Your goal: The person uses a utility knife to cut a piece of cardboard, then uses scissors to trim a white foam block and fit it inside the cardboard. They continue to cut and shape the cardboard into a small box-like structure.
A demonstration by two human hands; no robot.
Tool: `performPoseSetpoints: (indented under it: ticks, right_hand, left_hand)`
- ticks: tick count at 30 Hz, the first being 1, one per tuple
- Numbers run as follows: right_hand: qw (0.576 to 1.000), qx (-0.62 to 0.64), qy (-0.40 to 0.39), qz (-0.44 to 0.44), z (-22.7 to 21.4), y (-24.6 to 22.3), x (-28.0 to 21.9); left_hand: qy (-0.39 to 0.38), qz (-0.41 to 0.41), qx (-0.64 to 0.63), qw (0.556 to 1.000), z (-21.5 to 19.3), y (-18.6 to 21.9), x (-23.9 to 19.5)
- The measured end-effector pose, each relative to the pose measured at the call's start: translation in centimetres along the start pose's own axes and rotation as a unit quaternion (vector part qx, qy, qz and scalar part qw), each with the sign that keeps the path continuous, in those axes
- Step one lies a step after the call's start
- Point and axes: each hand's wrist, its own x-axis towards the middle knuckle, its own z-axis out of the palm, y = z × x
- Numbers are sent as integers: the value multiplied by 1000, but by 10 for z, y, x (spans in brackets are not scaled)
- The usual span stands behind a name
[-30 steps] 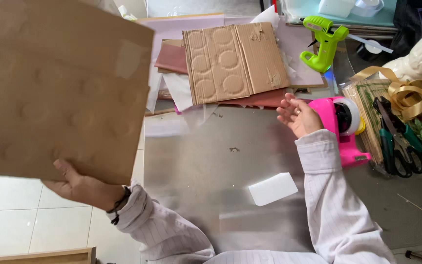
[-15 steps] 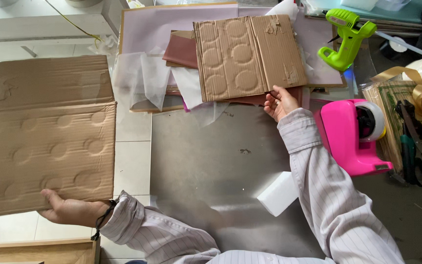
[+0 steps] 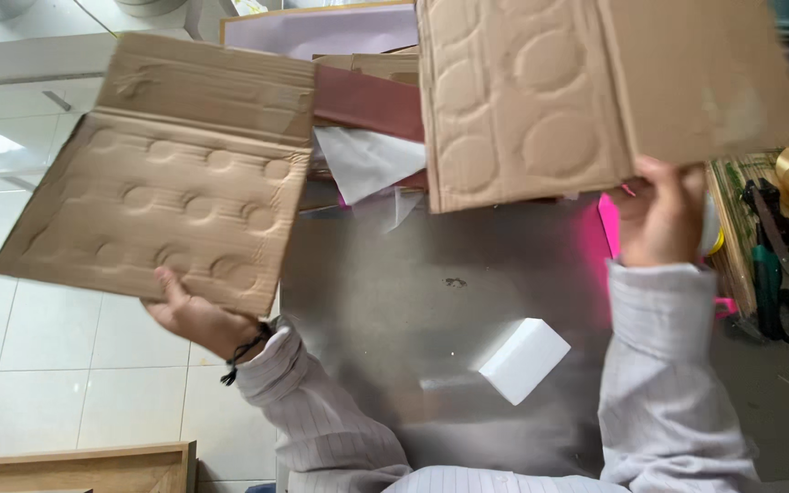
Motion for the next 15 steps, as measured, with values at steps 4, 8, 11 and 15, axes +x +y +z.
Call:
performPoseSetpoints:
  ticks: [4, 8, 11, 15]
  right_hand:
    - [994, 35, 72, -75, -71, -70, -43]
    - [985, 119, 70, -101, -191, -96, -59]
    - [982, 64, 128, -121, -166, -96, -104]
    - [992, 62, 74, -86, -127, -51, -134]
  left_hand:
    - [-159, -79, -15, 984, 53, -32, -32]
    - [-369, -44, 62, 926, 112, -91, -32]
    - [-325, 227, 401, 826, 132, -125, -32]
    - [-411, 248, 288, 828, 108, -86, -117]
